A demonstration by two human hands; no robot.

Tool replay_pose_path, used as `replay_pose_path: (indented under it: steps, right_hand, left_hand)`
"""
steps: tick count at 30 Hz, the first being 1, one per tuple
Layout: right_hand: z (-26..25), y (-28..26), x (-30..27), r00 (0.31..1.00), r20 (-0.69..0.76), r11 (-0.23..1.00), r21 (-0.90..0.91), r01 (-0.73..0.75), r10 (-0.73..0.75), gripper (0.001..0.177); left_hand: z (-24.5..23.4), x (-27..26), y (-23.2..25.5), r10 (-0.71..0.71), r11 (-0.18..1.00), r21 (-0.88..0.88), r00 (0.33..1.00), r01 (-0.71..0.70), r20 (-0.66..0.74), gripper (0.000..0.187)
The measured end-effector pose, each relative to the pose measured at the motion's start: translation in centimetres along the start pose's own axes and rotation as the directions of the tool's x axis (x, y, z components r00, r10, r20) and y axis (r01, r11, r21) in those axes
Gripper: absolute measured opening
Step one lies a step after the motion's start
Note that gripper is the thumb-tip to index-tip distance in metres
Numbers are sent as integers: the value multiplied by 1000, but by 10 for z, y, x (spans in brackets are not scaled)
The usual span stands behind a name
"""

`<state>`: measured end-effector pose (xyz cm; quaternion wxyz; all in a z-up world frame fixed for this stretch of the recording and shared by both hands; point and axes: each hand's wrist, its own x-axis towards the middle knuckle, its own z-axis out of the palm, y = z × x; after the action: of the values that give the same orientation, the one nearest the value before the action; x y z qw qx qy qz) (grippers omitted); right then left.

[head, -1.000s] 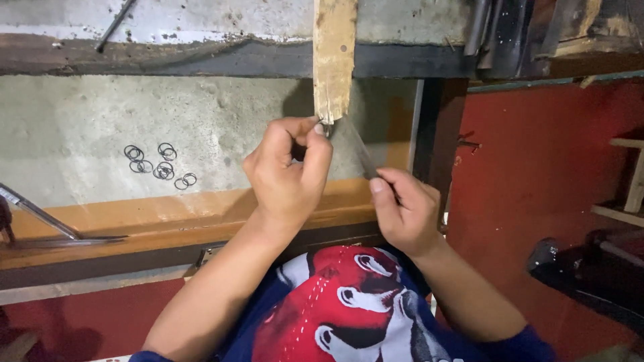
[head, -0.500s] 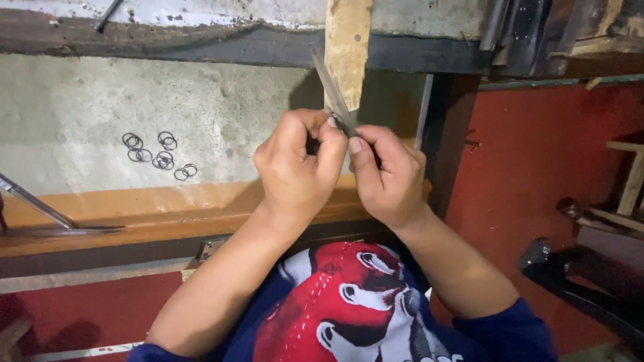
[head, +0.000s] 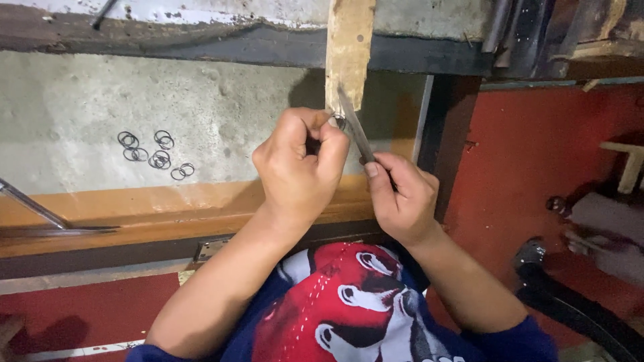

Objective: Filing small metal rings at a jewelry workbench using a hand file against a bench pin.

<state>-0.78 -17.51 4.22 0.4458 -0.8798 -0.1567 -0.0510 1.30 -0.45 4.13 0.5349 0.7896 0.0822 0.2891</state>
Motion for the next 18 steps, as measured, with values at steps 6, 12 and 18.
replay_pose_path:
  steps: [6,12,18]
  right_hand:
    - [15,-13,31,999,-7,998,33,48,-48,13]
    - [16,-11,32,999,4,998,54,40,-40,16]
    - [14,-11,26,999,2,999,17,51,-51,15]
  left_hand:
    - [0,-2,-2,20,1000,-4,1000,-20,-6,9]
    - [3,-2,-4,24,1000,-6,1000,-24,-13,9]
    - [3,-3,-5,40,999,-3,999,-40,-16,9]
